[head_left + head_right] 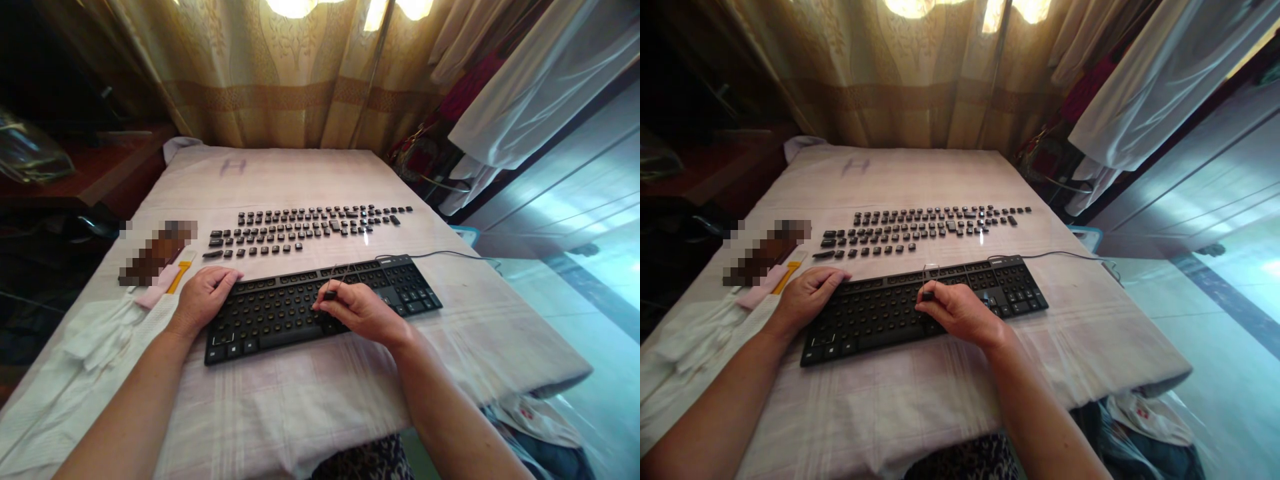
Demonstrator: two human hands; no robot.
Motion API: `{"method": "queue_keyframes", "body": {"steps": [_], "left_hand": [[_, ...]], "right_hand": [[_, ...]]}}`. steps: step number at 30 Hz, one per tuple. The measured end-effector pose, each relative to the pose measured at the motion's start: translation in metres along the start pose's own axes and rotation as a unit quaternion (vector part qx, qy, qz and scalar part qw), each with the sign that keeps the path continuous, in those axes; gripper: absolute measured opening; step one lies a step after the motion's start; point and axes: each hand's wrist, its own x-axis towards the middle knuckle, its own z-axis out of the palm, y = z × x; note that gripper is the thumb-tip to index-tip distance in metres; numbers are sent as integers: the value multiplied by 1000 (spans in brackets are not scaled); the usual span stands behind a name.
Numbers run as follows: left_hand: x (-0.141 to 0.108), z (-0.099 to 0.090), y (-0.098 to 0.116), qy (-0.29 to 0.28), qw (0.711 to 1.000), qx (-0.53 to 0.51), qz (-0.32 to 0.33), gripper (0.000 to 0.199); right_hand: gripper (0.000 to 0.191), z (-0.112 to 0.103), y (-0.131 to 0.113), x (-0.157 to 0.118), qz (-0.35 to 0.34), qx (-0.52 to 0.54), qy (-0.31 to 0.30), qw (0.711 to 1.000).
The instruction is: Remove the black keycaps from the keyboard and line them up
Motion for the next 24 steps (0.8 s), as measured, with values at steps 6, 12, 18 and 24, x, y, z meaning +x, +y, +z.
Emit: {"method": "queue_keyframes", "body": {"steps": [6,12,18,24], "left_hand": [[-1,0,1,1,1000,0,4,43],[-1,0,2,-2,1000,-4,0,44],[0,-1,6,-8,1000,5,10,46],[0,-1,4,-2,1000,4,15,46]], "right_hand": [[14,8,-4,2,-19,-8,29,999],[14,10,1,1,-5,72,46,996],[28,11,9,5,9,245,132,960],[26,12,11,7,7,252,169,953]]}}
